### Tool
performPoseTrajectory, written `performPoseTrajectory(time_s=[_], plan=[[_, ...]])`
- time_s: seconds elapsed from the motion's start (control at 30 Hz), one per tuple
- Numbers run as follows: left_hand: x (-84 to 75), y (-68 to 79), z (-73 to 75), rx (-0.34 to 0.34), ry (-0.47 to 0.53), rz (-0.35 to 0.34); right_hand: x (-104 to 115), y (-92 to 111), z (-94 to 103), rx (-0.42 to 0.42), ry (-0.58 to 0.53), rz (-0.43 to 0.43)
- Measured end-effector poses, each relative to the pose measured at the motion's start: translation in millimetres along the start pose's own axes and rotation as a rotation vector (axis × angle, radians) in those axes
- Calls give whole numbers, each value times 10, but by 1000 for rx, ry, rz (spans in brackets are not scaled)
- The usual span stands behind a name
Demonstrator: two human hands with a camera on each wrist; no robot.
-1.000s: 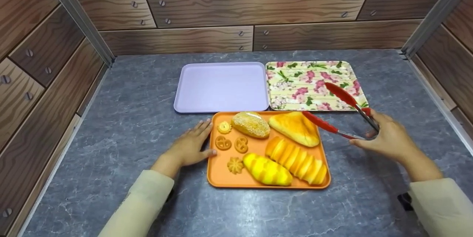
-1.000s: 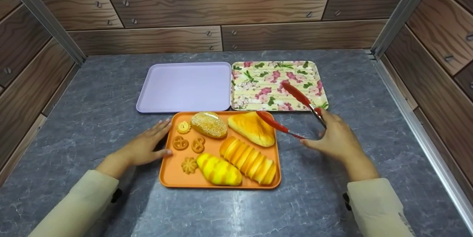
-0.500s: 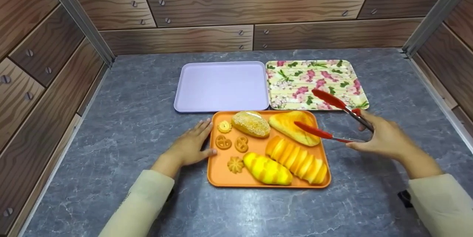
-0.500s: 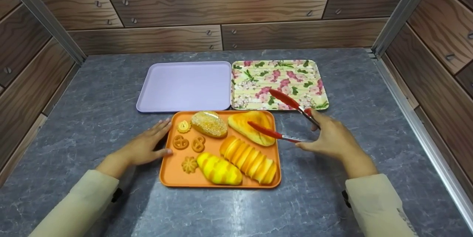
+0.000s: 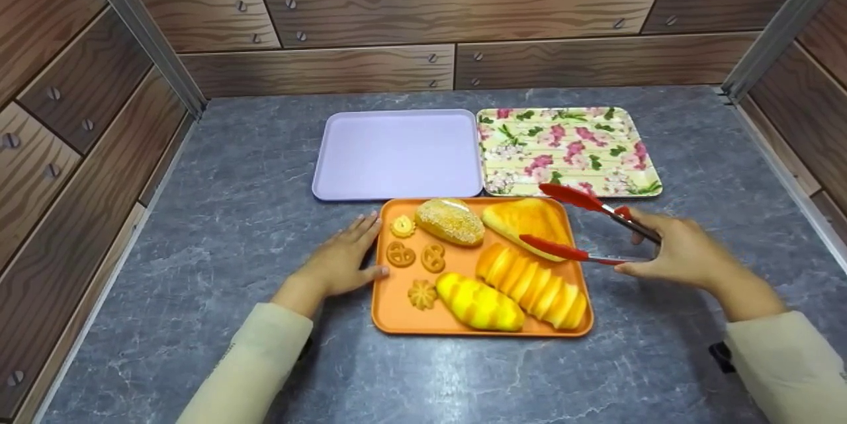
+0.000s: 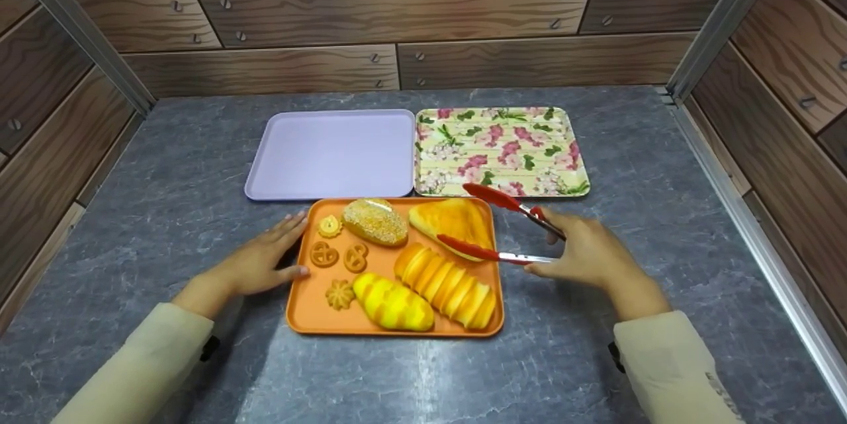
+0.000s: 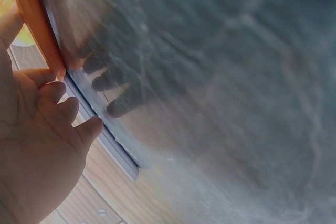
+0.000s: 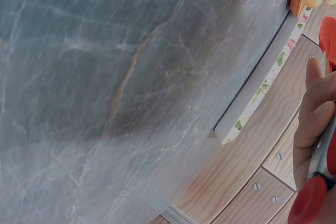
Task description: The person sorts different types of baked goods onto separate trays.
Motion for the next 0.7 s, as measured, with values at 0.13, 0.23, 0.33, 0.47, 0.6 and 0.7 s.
performPoseTrajectory(time_s=[0.13, 0.23, 0.33, 0.47, 0.6, 0.7], plan=[[-2, -1, 3, -1, 4, -8, 4, 7, -20, -5, -3, 15], [-1, -4, 4, -2, 6, -13, 3, 14, -37, -6, 0, 27], [1, -9, 3, -4, 5, -16, 2, 17, -49, -4, 8, 34], [10, -15, -5, -6, 4, -15, 2, 18, -58, -14, 22, 41], [12, -14, -8, -7, 3, -15, 3, 19, -64, -20, 33, 53], [6, -13, -5, -9, -3, -20, 1, 24, -70, -24, 39, 56]])
Point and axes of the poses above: each hand's wrist, its own y-axis away from the middle knuckle, its own z-axis out of the back of the hand, x = y × z, the point moved 1 cm from there along -y, towards the middle knuckle, and after that the axes turned 9 degrees about y, right-handed, at the moved point
